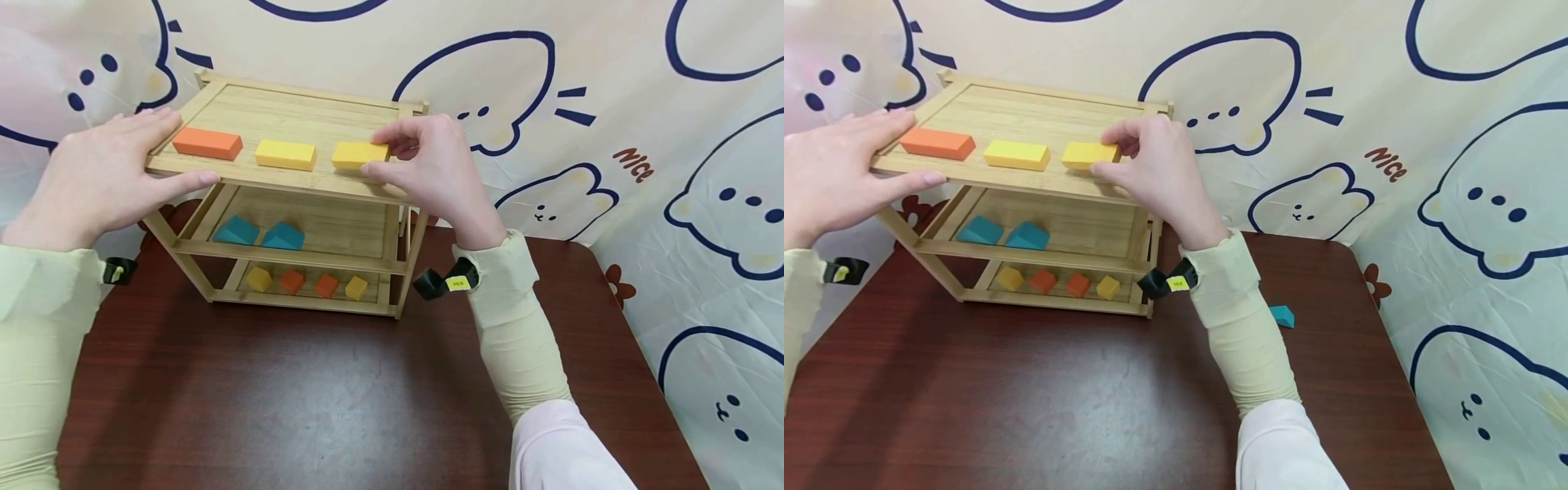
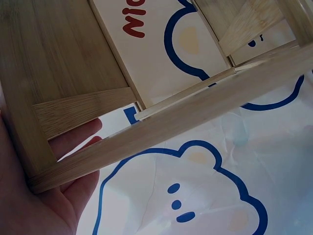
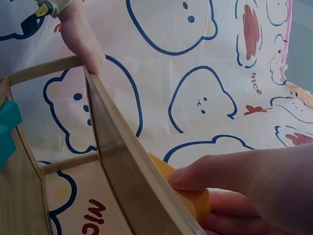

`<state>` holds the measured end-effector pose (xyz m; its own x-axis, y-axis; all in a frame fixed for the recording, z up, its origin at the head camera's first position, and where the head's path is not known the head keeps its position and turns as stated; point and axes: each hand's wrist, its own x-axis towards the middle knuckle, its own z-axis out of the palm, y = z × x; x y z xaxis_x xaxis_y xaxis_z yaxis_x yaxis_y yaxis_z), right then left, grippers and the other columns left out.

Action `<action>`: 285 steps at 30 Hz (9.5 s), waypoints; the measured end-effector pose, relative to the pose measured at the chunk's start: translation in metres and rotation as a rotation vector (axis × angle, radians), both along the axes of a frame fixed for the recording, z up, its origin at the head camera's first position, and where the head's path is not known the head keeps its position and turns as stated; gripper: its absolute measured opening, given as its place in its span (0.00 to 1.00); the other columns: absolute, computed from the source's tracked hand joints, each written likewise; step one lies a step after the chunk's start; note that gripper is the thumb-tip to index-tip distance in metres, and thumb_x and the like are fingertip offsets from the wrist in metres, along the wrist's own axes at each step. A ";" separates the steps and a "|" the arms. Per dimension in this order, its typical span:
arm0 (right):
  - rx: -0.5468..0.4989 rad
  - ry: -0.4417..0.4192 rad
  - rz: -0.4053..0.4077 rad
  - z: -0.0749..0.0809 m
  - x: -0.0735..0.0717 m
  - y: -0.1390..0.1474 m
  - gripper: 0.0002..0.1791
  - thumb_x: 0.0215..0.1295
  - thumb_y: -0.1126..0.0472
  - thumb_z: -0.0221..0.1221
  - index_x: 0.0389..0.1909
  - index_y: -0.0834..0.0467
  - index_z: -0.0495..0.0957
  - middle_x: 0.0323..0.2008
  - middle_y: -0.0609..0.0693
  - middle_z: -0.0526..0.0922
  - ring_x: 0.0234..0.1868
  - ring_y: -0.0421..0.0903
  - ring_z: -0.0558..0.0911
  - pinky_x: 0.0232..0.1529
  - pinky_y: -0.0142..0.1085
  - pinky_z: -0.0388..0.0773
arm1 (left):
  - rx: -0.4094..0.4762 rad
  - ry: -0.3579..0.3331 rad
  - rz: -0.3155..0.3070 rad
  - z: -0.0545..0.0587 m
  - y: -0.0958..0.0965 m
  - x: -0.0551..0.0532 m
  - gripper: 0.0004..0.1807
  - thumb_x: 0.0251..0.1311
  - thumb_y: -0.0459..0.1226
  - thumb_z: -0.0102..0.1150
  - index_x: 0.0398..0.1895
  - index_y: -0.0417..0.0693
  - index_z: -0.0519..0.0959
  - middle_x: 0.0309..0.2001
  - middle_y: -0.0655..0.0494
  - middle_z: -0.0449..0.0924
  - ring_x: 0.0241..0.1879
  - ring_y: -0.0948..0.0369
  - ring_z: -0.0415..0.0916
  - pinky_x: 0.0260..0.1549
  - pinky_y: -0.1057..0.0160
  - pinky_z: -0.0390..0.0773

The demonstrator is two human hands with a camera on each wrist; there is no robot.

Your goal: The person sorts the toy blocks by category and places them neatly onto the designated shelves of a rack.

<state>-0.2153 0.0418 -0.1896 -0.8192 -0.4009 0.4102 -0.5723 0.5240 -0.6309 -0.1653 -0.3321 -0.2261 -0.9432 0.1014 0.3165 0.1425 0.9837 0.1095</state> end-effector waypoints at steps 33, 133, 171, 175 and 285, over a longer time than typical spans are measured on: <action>0.137 0.030 -0.053 -0.001 -0.002 0.000 0.18 0.60 0.52 0.71 0.49 0.55 0.88 0.46 0.46 0.85 0.46 0.41 0.79 0.51 0.33 0.73 | 0.003 0.003 0.006 0.000 0.002 0.000 0.52 0.62 0.66 0.57 0.81 0.49 0.55 0.77 0.42 0.55 0.69 0.31 0.59 0.53 0.27 0.64; -0.208 0.307 0.120 -0.078 0.080 0.076 0.17 0.58 0.67 0.72 0.50 0.60 0.87 0.49 0.46 0.87 0.54 0.44 0.83 0.59 0.41 0.75 | -0.002 0.050 -0.018 -0.001 0.002 0.000 0.48 0.60 0.64 0.60 0.75 0.45 0.64 0.75 0.41 0.61 0.60 0.32 0.67 0.44 0.29 0.68; -0.054 0.069 -0.216 -0.121 0.052 0.146 0.28 0.64 0.50 0.71 0.65 0.46 0.80 0.69 0.39 0.73 0.71 0.42 0.68 0.69 0.51 0.64 | -0.006 0.025 -0.002 -0.001 0.002 0.000 0.50 0.61 0.65 0.59 0.79 0.47 0.59 0.76 0.41 0.58 0.64 0.30 0.64 0.48 0.28 0.66; -0.013 0.007 -0.247 -0.125 0.049 0.156 0.32 0.65 0.47 0.69 0.69 0.46 0.75 0.73 0.40 0.67 0.74 0.44 0.64 0.69 0.58 0.61 | -0.007 0.031 -0.007 -0.001 0.001 0.000 0.50 0.61 0.65 0.59 0.79 0.47 0.60 0.76 0.41 0.58 0.63 0.30 0.64 0.48 0.28 0.66; 0.342 -0.348 -0.317 -0.243 0.025 0.279 0.22 0.65 0.61 0.69 0.59 0.62 0.81 0.56 0.65 0.81 0.52 0.61 0.79 0.53 0.60 0.77 | 0.005 0.016 -0.002 0.000 0.002 0.002 0.53 0.61 0.66 0.58 0.81 0.48 0.55 0.77 0.42 0.55 0.69 0.33 0.60 0.53 0.27 0.64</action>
<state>-0.1903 0.3209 -0.4324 -0.9843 -0.1762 -0.0139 -0.1435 0.8429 -0.5186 -0.1637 -0.3306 -0.2257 -0.9377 0.1022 0.3322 0.1467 0.9829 0.1117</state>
